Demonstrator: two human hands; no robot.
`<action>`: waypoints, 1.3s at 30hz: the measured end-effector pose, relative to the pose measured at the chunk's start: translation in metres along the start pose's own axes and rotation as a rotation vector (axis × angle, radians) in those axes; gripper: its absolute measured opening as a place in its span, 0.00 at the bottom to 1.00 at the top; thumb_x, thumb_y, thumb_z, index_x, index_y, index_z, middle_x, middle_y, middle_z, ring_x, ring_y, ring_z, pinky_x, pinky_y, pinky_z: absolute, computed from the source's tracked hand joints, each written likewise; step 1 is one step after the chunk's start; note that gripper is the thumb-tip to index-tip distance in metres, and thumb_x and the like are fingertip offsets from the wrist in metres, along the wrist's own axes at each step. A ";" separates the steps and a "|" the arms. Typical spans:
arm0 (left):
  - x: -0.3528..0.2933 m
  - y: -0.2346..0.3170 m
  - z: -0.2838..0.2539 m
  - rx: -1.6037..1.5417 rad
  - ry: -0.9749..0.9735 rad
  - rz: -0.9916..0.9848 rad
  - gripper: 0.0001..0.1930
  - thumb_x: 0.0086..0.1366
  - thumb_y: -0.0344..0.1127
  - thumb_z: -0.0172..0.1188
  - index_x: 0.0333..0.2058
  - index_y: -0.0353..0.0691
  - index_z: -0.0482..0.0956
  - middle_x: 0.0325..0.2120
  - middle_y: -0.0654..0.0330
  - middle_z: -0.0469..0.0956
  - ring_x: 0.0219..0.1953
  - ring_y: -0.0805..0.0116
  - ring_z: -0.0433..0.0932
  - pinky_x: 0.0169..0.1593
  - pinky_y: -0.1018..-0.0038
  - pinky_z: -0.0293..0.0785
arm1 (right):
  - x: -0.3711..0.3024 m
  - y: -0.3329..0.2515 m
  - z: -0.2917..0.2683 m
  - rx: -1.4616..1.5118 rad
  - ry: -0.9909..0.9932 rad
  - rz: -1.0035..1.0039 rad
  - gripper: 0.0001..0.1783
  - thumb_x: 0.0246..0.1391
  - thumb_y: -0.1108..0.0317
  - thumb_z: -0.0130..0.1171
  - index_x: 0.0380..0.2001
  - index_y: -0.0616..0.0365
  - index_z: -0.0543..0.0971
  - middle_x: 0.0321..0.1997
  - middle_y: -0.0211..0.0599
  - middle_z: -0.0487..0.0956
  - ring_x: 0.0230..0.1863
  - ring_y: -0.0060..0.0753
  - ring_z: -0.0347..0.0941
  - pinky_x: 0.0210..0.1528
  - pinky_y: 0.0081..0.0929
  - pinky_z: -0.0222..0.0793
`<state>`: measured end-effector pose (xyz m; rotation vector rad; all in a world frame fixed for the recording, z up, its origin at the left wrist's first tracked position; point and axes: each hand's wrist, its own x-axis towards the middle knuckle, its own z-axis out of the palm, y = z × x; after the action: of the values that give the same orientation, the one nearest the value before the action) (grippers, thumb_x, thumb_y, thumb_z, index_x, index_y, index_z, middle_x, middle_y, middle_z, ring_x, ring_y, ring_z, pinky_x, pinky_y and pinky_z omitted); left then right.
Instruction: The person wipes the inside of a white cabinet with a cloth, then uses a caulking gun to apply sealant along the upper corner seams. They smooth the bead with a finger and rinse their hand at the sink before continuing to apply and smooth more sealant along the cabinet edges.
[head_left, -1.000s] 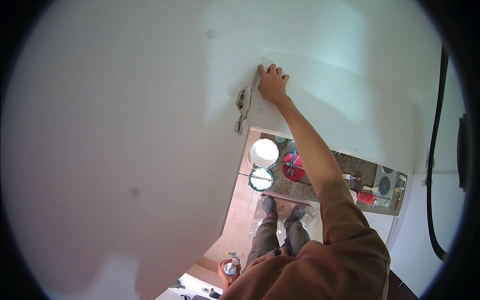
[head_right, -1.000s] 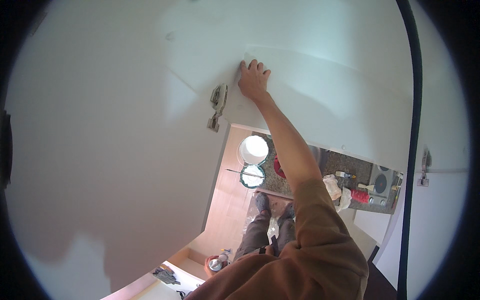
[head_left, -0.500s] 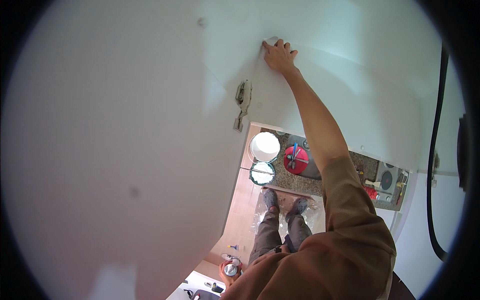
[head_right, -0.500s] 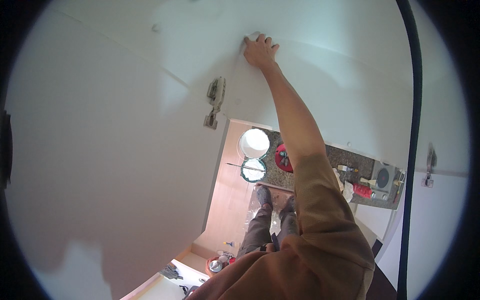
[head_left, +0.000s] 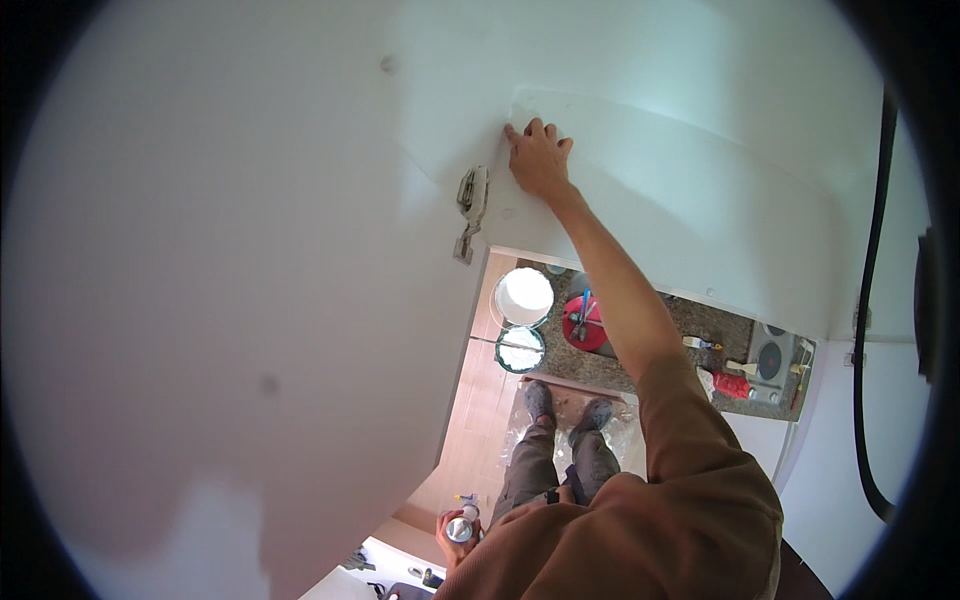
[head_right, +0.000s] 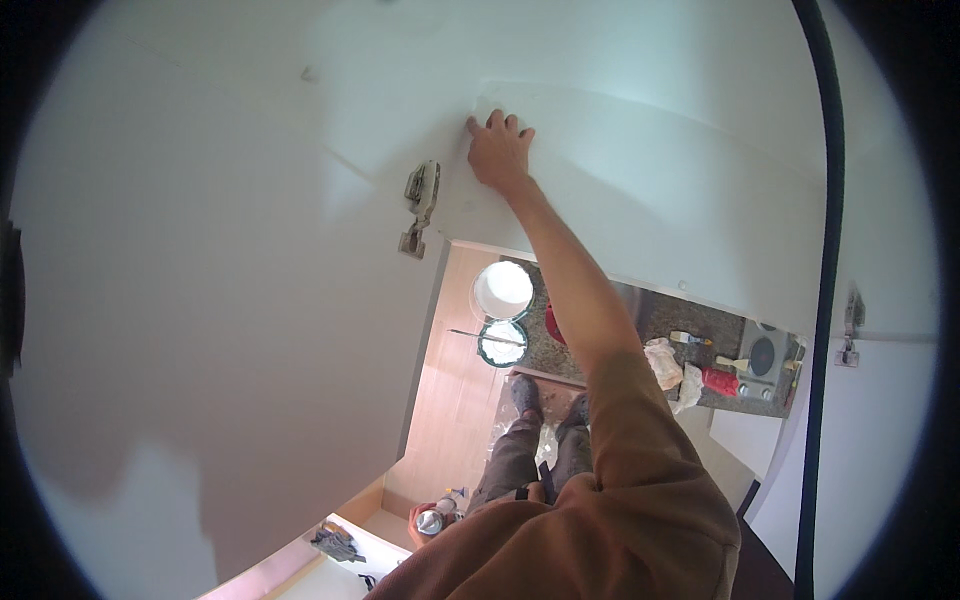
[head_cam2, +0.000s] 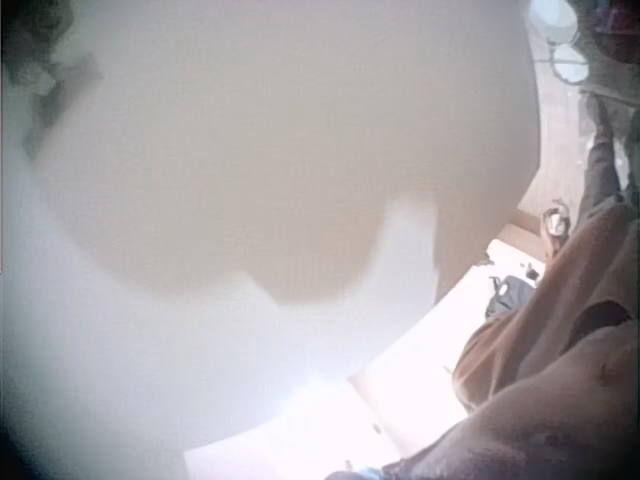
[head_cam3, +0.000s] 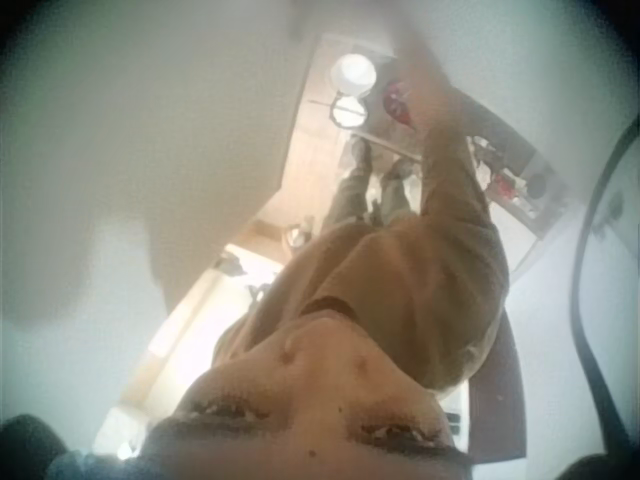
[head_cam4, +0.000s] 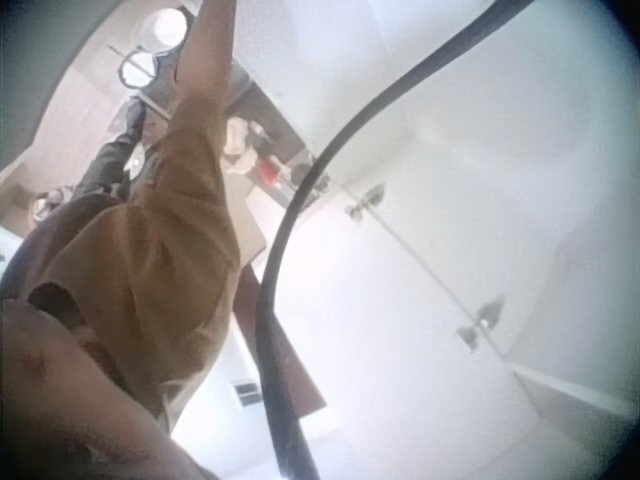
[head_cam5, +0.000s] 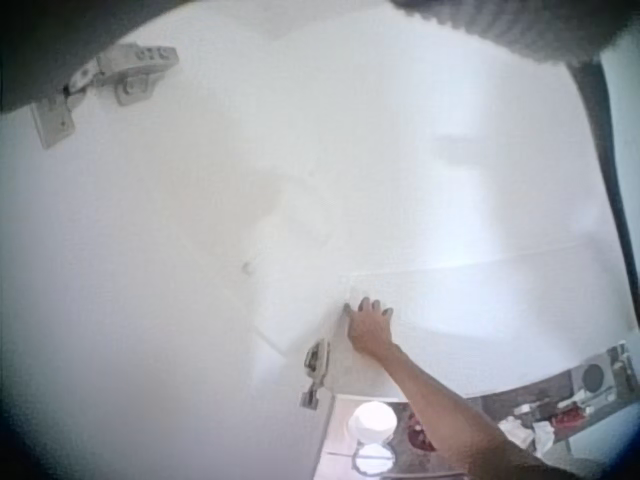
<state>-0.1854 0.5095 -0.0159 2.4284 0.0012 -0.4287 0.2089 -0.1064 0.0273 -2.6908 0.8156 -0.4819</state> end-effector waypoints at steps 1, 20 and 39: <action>0.000 -0.003 0.001 0.004 0.002 0.010 0.22 0.45 0.37 0.78 0.38 0.37 0.83 0.39 0.50 0.81 0.43 0.51 0.81 0.50 0.59 0.77 | -0.010 -0.006 -0.004 -0.008 0.013 -0.015 0.25 0.61 0.67 0.51 0.62 0.40 0.78 0.49 0.36 0.72 0.55 0.41 0.65 0.53 0.51 0.56; -0.022 -0.045 -0.004 0.022 0.071 -0.105 0.23 0.44 0.39 0.79 0.39 0.37 0.82 0.39 0.51 0.81 0.44 0.50 0.80 0.51 0.58 0.76 | 0.080 0.013 0.004 0.012 -0.071 0.150 0.29 0.58 0.61 0.53 0.65 0.39 0.73 0.63 0.43 0.68 0.65 0.51 0.62 0.60 0.68 0.52; 0.005 -0.003 -0.011 -0.001 0.025 -0.054 0.21 0.45 0.35 0.79 0.38 0.38 0.83 0.38 0.52 0.80 0.43 0.52 0.80 0.50 0.59 0.76 | 0.019 0.018 0.002 0.075 0.037 0.061 0.28 0.58 0.65 0.52 0.64 0.42 0.74 0.57 0.39 0.71 0.60 0.45 0.65 0.57 0.58 0.56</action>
<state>-0.1780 0.5183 -0.0113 2.4375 0.0780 -0.4225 0.2161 -0.1315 0.0238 -2.5879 0.8697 -0.5380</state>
